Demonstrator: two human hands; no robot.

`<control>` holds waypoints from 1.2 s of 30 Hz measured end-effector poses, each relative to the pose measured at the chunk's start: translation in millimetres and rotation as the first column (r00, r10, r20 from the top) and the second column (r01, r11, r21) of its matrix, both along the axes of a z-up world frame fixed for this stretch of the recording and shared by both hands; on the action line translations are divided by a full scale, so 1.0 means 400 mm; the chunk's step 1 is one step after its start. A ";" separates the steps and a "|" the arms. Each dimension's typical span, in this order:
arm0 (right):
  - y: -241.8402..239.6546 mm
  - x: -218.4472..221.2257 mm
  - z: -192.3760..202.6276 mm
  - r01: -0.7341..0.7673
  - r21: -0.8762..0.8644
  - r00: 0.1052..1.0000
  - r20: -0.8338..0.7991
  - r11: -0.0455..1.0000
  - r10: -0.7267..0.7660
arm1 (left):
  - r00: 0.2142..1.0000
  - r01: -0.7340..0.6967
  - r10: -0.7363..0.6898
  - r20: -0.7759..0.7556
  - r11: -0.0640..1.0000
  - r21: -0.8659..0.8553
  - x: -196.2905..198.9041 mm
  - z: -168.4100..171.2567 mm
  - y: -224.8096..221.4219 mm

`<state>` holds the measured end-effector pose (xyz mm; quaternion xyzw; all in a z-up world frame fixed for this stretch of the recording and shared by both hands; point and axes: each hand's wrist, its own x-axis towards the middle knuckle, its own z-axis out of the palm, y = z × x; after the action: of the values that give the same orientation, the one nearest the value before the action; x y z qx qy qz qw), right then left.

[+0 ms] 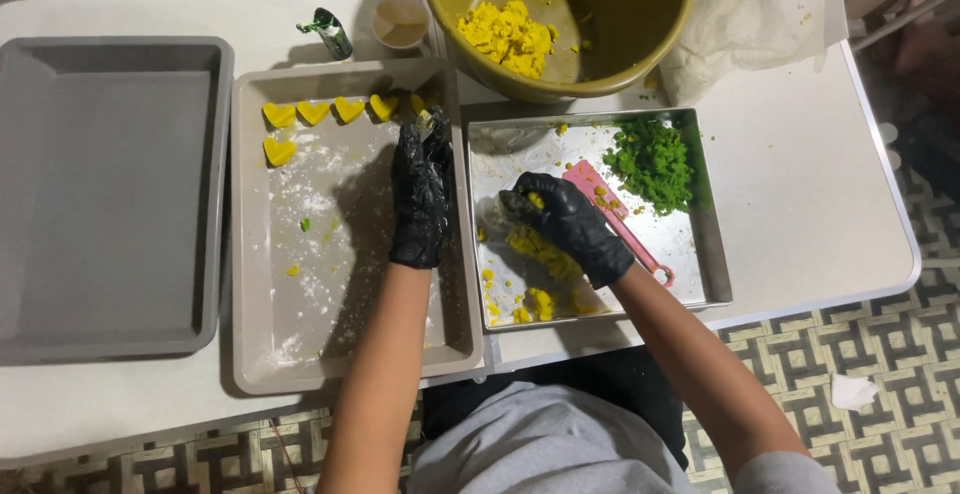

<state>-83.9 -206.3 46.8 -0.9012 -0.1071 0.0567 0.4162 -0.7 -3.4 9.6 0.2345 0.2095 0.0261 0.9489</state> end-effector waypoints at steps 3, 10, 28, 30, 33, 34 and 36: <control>0.000 -0.027 0.115 0.064 0.324 0.997 -0.062 0.944 -0.046 | 1.000 -0.008 0.008 -0.010 1.000 -0.010 -0.013 0.016 0.004; -0.031 -0.140 0.265 -0.116 0.046 0.933 0.348 0.992 0.093 | 1.000 -0.011 0.011 -0.009 1.000 0.001 -0.008 0.023 -0.004; 0.027 -0.022 -0.042 0.110 -0.478 0.983 0.184 0.872 -0.024 | 1.000 -0.025 0.025 0.003 1.000 -0.005 -0.013 0.034 -0.004; 0.006 -0.013 -0.036 0.146 -0.224 0.979 0.175 0.964 -0.107 | 0.999 -0.037 0.037 0.008 0.999 0.007 -0.012 0.039 -0.008; -0.029 -0.013 -0.079 0.054 -0.149 0.971 0.240 0.987 -0.017 | 1.000 -0.029 0.029 0.006 1.000 0.002 -0.011 0.020 -0.006; -0.034 -0.020 -0.094 0.084 0.098 0.969 0.226 0.992 -0.104 | 1.000 -0.026 0.026 0.007 1.000 0.003 -0.008 0.011 -0.002; -0.055 -0.055 -0.071 0.114 0.338 0.964 0.190 0.934 -0.186 | 1.000 -0.022 0.022 0.007 1.000 0.002 -0.012 0.015 0.002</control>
<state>-105.8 -228.5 18.5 -0.8267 -0.0905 -0.0933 0.5474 -5.3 -2.8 15.7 0.2330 0.2089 0.0374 0.9490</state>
